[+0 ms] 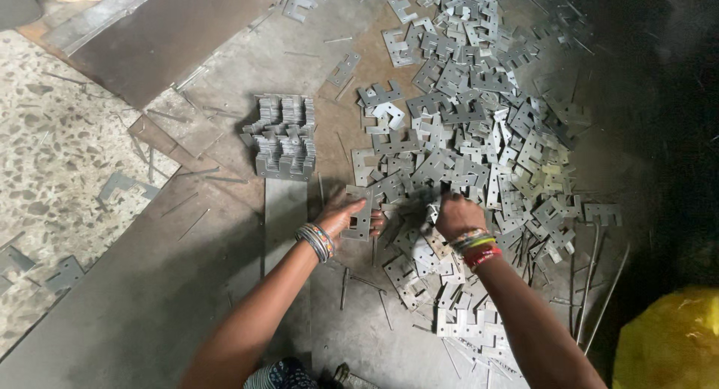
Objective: The person sorts small metal pieces from a large pile on the floor, picking them up and stacking them into neat piles. The person continues to gather and organize the pieces throughout the video.
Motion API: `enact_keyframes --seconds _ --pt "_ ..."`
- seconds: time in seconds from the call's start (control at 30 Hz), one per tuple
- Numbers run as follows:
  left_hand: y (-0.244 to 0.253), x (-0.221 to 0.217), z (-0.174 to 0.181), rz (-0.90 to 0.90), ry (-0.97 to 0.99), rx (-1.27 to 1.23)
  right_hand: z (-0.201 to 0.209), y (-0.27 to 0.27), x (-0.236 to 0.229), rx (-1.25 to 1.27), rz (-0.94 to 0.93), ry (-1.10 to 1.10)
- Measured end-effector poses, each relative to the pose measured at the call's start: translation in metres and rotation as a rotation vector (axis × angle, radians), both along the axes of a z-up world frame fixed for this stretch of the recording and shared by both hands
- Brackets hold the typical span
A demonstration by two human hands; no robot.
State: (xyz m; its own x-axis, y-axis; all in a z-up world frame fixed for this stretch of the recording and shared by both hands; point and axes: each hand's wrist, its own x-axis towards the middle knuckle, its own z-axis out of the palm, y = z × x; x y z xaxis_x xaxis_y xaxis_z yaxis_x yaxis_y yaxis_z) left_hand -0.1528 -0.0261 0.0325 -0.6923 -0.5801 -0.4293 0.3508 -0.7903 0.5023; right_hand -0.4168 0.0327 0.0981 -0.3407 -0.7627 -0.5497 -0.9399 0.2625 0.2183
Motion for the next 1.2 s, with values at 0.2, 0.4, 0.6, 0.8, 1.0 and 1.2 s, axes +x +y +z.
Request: enact_keyframes --seconds 0.2,0.4,0.6,0.8,1.0,1.2 --pt "-0.006 0.009 0.008 -0.011 -0.098 0.158 -0.009 0.013 0.028 -0.809 0.776 -0.342" --pt "-0.002 0.024 -0.002 -0.018 -0.124 -0.038 -0.024 -0.069 0.059 -0.338 0.632 -0.146" --pt "-0.01 0.02 -0.013 0.007 -0.117 0.174 0.029 -0.025 0.053 -0.404 0.696 -0.175" --pt "-0.001 0.006 -0.024 0.037 -0.022 0.006 0.003 -0.048 0.059 -0.445 0.176 -0.21" --pt "0.004 0.007 -0.063 0.027 -0.294 -0.129 -0.041 -0.054 0.064 -0.326 0.096 -0.131" --pt "0.002 0.014 -0.072 0.101 -0.233 -0.225 -0.026 -0.018 0.019 -0.744 -0.043 -0.349"
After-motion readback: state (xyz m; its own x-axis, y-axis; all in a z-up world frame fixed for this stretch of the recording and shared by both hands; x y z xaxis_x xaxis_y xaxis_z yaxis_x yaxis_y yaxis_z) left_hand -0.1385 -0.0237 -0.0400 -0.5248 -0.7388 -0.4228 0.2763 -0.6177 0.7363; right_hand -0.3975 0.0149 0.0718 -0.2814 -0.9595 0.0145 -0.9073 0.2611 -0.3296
